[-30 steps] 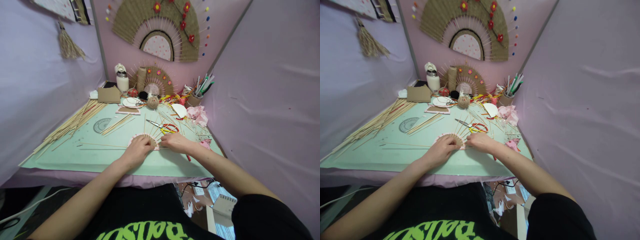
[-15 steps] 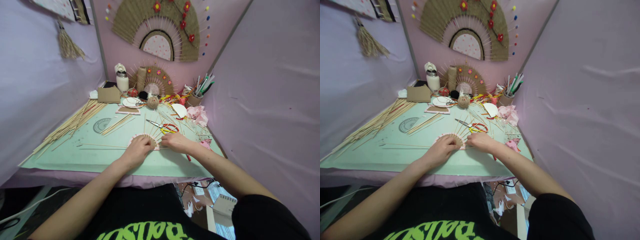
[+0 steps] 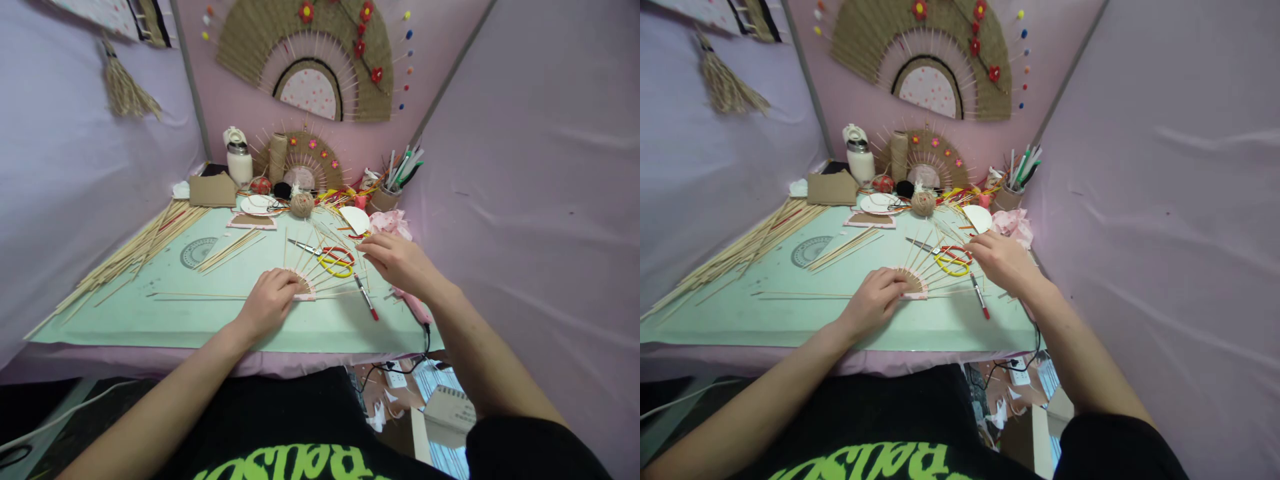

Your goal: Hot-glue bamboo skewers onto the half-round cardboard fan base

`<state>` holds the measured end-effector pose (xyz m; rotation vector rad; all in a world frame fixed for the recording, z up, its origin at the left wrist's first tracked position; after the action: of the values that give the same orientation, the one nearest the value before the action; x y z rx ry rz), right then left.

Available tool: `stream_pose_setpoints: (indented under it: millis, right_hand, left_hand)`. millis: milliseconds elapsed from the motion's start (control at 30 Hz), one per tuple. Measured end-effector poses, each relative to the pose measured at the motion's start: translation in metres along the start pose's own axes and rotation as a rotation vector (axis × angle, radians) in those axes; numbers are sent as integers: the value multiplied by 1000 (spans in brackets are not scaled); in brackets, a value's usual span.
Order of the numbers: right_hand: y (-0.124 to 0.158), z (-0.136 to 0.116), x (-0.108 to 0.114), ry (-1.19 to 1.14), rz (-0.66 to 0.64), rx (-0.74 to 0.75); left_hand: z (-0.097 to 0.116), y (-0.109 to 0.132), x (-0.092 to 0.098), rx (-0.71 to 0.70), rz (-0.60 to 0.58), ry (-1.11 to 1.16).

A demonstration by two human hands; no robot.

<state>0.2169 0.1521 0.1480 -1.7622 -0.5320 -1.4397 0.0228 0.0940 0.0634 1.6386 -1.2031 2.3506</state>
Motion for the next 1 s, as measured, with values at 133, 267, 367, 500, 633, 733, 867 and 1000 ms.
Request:
stream_pose_setpoints:
  millis: [133,267,367,500,633,733,867,1000]
  right_hand:
    - [14,16,20,20,121,-36]
    - [22,21,28,14,180,-43]
    - [24,19,27,1,179,-33]
    - [24,17,22,-10,162,-27]
    - [23,19,20,-28,155,-39]
    - [23,19,18,-48,140,-42]
    - [18,12,3,-112,81,-22]
    - [7,-6,-38,-198,-88,53]
  left_hand:
    - [0,1,0,-11,12,-1]
    - [2,0,0,-17,19,-2]
    - [4,0,1,-30,36,0]
    - [5,0,2,-52,47,-4]
    - [4,1,1,-58,47,-8]
    - [4,1,0,-66,55,-17]
    - [4,2,-1,-93,70,-7]
    - [3,3,-6,-117,64,20]
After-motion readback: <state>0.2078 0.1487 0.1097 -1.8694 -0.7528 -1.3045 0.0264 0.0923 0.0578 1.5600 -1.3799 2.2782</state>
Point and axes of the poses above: each hand's wrist, its own y-axis away from the middle knuckle, its own x-axis out of the back of the hand, z = x × y, the point moved 8 cm from there along -y, towards the middle knuckle, and after that the axes turned 11 degrees about -y, right-handed, at the moved point
